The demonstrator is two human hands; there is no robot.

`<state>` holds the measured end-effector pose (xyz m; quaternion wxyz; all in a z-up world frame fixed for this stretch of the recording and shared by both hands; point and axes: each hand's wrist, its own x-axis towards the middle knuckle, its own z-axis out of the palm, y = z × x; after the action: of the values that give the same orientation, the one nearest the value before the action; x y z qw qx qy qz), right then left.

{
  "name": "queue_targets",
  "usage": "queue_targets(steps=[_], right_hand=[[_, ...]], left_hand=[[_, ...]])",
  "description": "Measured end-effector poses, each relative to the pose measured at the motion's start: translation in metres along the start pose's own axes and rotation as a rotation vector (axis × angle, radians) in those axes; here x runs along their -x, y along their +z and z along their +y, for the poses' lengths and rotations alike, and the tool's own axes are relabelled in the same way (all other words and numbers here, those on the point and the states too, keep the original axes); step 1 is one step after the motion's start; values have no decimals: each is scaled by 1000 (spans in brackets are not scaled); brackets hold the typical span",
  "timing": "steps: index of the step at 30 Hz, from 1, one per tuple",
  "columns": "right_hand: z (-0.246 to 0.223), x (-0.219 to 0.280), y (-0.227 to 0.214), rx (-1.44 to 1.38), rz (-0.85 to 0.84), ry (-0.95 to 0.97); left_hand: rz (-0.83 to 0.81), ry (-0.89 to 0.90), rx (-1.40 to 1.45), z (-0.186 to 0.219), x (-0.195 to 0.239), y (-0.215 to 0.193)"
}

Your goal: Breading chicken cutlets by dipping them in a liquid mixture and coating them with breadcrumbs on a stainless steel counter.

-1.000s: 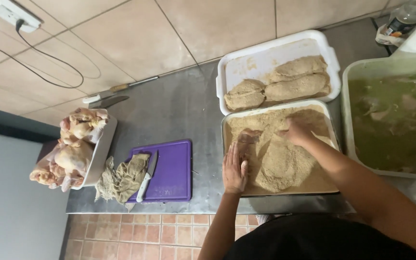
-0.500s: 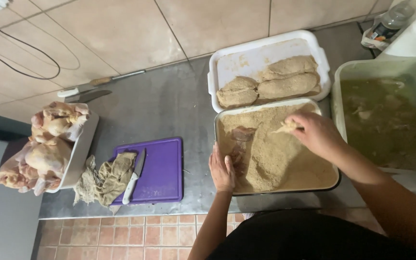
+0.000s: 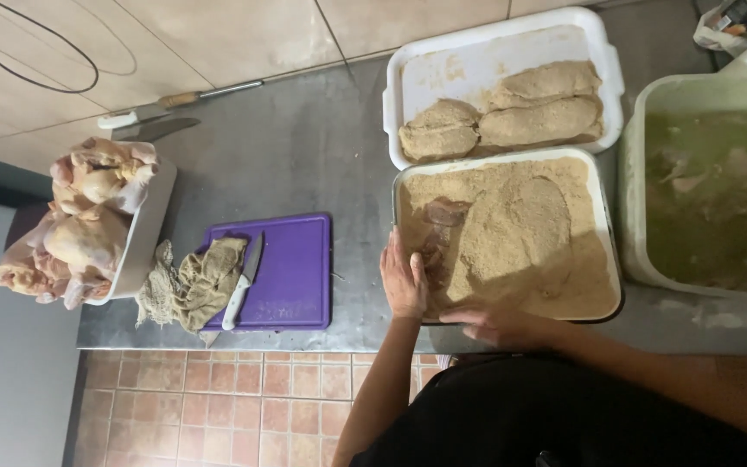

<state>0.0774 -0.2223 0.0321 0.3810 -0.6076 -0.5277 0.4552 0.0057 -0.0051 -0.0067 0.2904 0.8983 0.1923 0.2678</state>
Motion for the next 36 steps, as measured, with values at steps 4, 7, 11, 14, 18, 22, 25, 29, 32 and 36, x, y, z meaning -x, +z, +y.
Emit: queue_targets(steps=[4, 7, 11, 14, 18, 22, 25, 29, 32, 36], right_hand=[[13, 12, -8, -5, -23, 65], [24, 23, -27, 282, -8, 169], [124, 25, -35, 746, 384, 111], [95, 34, -42, 863, 699, 30], [66, 52, -40, 596, 607, 284], [96, 71, -18, 764, 746, 59], [117, 87, -8, 868, 922, -85], [134, 104, 5, 551, 855, 48], [124, 102, 7, 568, 902, -11], [74, 99, -12, 627, 1066, -198]], left_hand=[[1, 15, -16, 1, 1, -3], [5, 12, -7, 1, 0, -2], [5, 30, -30, -1, 1, -1], [5, 66, -73, -2, 2, 2], [-142, 183, 47, 64, -28, -14], [-273, 351, -37, 76, -47, 57], [-405, 494, 37, 89, -70, 124], [-755, 508, 96, 98, -105, 200], [-850, 584, -140, 113, -109, 209], [-741, 783, -339, 115, -106, 202]])
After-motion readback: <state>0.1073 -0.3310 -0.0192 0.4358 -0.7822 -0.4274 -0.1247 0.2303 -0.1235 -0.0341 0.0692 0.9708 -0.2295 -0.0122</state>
